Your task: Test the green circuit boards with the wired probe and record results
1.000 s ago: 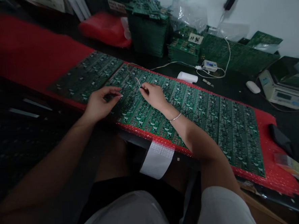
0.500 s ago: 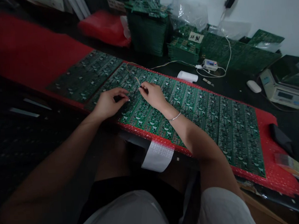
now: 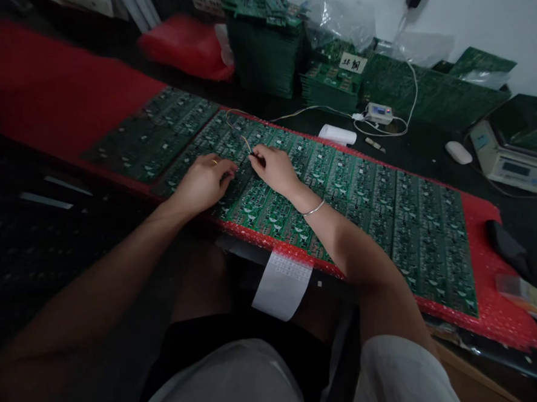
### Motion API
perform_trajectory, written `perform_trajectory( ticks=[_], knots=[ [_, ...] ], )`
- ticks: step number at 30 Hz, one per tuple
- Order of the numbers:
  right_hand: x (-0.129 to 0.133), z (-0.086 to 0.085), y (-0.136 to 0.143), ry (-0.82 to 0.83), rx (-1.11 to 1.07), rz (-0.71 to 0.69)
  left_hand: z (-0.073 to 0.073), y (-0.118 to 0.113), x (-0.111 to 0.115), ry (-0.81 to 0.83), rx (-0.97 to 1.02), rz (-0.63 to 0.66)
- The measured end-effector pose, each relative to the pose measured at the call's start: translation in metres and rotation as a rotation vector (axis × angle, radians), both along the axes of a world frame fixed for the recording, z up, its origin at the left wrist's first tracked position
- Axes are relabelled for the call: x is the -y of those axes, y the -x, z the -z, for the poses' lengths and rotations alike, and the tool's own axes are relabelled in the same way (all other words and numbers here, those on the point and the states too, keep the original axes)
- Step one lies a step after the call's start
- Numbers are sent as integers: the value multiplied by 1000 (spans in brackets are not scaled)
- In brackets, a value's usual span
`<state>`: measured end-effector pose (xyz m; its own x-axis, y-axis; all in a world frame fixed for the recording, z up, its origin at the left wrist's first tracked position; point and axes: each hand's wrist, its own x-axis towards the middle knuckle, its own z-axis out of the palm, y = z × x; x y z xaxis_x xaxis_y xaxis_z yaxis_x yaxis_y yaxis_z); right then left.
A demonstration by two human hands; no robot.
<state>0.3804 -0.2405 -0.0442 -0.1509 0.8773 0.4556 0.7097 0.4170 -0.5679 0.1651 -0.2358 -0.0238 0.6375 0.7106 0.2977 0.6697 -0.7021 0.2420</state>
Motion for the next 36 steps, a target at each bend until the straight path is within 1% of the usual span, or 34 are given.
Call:
perform_trajectory(
  ticks=[3, 5, 9, 11, 14, 18, 23, 26, 28, 30, 32, 34, 36],
  knots=[
    [1, 0, 0, 8, 5, -3, -3, -1, -3, -20, -57, 39],
    [1, -1, 1, 3, -3, 4, -6, -1, -4, -32, -71, 42],
    [3, -2, 1, -33, -75, 54, -11, 8, 3, -83, -8, -54],
    [3, -3, 0, -23, -113, 79, -9, 14, 12, -78, 12, -65],
    [3, -3, 0, 18, -163, 92, -2, 21, 24, -30, -11, -23],
    [1, -6, -4, 59, -223, 71, 7, 25, 28, 10, -7, 4],
    [5, -13, -25, 37, -264, 66, 13, 31, 21, 79, 108, 12],
    [15, -14, -43, 39, -280, 84, 12, 31, 19, 60, 61, 2],
    [21, -11, -52, 46, -298, 102, 8, 28, 21, 40, 10, -8],
    [25, -6, -58, 68, -309, 115, 3, 23, 31, 29, 3, -25],
    [27, 0, -61, 95, -311, 117, 0, 15, 52, 11, 58, -10],
    [26, 5, -62, 101, -311, 117, 3, 7, 84, 1, 177, 95],
    [26, 7, -61, 97, -304, 123, 12, -1, 122, 30, 323, 296]
  ],
)
